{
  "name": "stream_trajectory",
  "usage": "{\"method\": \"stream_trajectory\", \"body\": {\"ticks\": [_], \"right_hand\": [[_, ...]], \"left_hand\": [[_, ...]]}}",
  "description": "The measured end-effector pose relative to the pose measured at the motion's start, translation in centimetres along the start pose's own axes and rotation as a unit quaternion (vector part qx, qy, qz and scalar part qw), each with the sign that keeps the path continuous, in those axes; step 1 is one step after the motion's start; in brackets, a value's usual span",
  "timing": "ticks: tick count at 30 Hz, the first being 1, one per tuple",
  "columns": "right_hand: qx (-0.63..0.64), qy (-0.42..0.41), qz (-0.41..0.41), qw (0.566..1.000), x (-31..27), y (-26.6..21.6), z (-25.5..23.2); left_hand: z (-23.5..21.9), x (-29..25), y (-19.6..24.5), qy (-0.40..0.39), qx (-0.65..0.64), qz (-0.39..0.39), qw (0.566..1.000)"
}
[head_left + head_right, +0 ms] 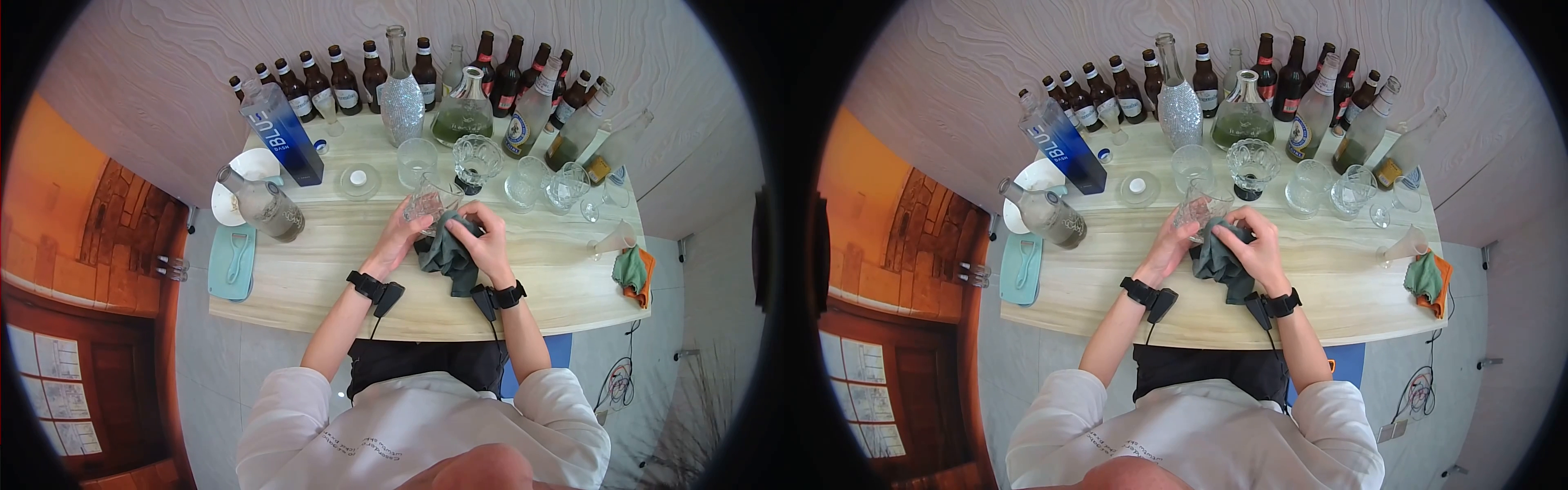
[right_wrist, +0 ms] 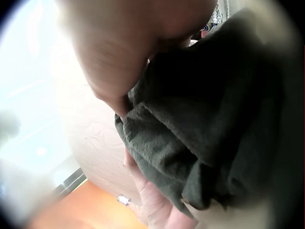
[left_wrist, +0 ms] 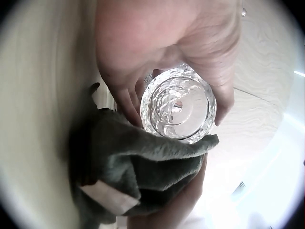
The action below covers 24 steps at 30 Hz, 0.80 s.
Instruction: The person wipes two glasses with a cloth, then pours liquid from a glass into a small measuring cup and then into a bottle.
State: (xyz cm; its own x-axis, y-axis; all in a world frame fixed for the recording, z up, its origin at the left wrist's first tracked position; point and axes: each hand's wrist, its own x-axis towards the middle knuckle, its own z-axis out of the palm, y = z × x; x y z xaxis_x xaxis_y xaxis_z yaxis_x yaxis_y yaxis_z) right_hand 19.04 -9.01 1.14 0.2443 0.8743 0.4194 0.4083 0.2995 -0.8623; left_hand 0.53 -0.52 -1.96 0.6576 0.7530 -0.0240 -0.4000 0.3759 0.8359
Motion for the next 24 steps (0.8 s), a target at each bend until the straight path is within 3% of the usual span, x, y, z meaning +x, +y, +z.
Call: {"method": "stream_trajectory", "body": {"ticks": [4, 7, 13, 17, 20, 23, 24], "right_hand": [[0.114, 0.104, 0.037, 0.987, 0.2, 1.4, 0.3], [0.147, 0.112, 0.069, 0.980, 0.3, 1.1, 0.3], [0.031, -0.044, 0.014, 0.998, 0.2, -0.1, -0.2], [0.019, -0.047, -0.052, 0.997, 0.3, -0.2, 0.3], [0.012, -0.021, 0.019, 1.000, -0.1, 0.5, 0.0], [0.136, 0.085, 0.064, 0.985, 0.1, 1.6, 0.5], [0.151, 0.085, 0.068, 0.983, 0.1, 2.3, 0.4]], "left_hand": [[-0.2, 0.2, -0.3, -0.023, 0.018, -0.002, 1.000], [-0.5, 0.4, -0.8, -0.040, 0.012, -0.011, 0.999], [-0.7, 0.5, -0.9, -0.025, -0.103, -0.004, 0.994], [-0.8, 0.0, -1.0, -0.016, -0.061, 0.023, 0.998], [-0.4, 0.0, -0.3, -0.026, -0.045, -0.008, 0.999], [-0.5, 0.3, -0.7, -0.045, -0.050, -0.017, 0.998], [-0.5, 0.3, -0.9, -0.041, -0.051, -0.015, 0.998]]}}
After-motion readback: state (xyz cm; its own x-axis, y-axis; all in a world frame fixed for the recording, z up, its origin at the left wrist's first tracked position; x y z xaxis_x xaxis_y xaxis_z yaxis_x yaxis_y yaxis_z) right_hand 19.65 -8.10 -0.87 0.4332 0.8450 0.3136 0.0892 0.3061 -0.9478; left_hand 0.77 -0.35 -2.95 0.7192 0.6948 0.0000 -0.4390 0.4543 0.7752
